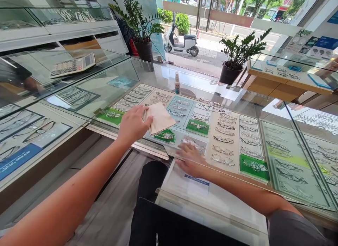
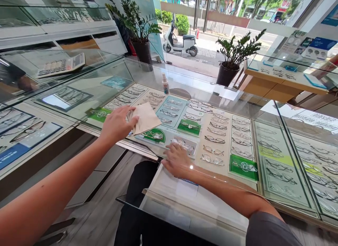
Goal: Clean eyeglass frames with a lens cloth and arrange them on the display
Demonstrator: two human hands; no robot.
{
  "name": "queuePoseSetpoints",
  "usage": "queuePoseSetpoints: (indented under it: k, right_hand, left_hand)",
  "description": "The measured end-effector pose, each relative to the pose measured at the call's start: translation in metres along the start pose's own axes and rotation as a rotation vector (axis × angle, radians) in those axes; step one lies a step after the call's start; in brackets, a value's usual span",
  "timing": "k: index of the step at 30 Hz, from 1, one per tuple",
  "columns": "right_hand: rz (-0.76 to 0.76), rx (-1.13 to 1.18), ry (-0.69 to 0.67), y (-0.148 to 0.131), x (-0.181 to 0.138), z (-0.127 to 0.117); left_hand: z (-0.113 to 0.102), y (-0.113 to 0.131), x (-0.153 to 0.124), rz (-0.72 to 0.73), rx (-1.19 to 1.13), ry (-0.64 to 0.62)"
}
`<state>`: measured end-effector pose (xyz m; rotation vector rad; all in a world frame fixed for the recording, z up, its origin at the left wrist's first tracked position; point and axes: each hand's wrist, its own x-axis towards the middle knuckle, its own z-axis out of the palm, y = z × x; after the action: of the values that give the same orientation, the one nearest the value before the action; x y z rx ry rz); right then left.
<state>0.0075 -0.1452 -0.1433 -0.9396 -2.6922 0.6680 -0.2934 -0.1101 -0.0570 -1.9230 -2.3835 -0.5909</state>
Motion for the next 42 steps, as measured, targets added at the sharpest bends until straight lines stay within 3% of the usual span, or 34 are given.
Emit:
queuePoseSetpoints:
  k: [2,5,6,8,10,13,16,20,26,35,42]
  right_hand:
    - [-0.034,0.114,-0.155,-0.032,-0.03,-0.009]
    - [-0.056,0.208,-0.363,-0.071,-0.061,-0.052]
    - [-0.09,0.221,-0.391,-0.079,-0.066,-0.072]
    - [-0.115,0.18,-0.314,-0.084,-0.065,-0.116]
    - [-0.065,0.034,-0.141,-0.069,-0.051,-0.159]
    - [0.04,-0.249,0.107,-0.014,-0.011,-0.208]
    - [0.09,-0.441,0.138,0.052,0.031,-0.232]
    - [0.195,-0.521,0.056,0.106,0.066,-0.234]
    - [0.212,-0.517,0.051,0.123,0.085,-0.223]
    - [0.273,-0.467,0.11,0.123,0.093,-0.214]
    - [0.286,-0.34,0.19,0.083,0.062,-0.217]
  left_hand:
    - [0.001,0.0,0.001,0.01,0.002,0.006]
    - [0.001,0.001,0.002,0.02,-0.001,0.008]
    - [0.001,0.001,0.002,0.022,-0.002,0.004]
    - [0.001,0.002,0.001,0.026,-0.002,-0.003]
    - [0.002,0.001,0.001,0.029,-0.004,0.005]
    - [0.004,0.0,0.001,0.032,-0.015,0.031]
    - [0.006,-0.002,0.002,0.031,-0.023,0.033]
    - [0.008,-0.004,0.004,0.029,-0.028,0.027]
    - [0.007,-0.005,0.003,0.028,-0.047,0.026]
    - [0.007,-0.003,0.003,0.022,-0.064,0.04]
    - [0.007,-0.003,0.003,0.03,-0.079,0.054]
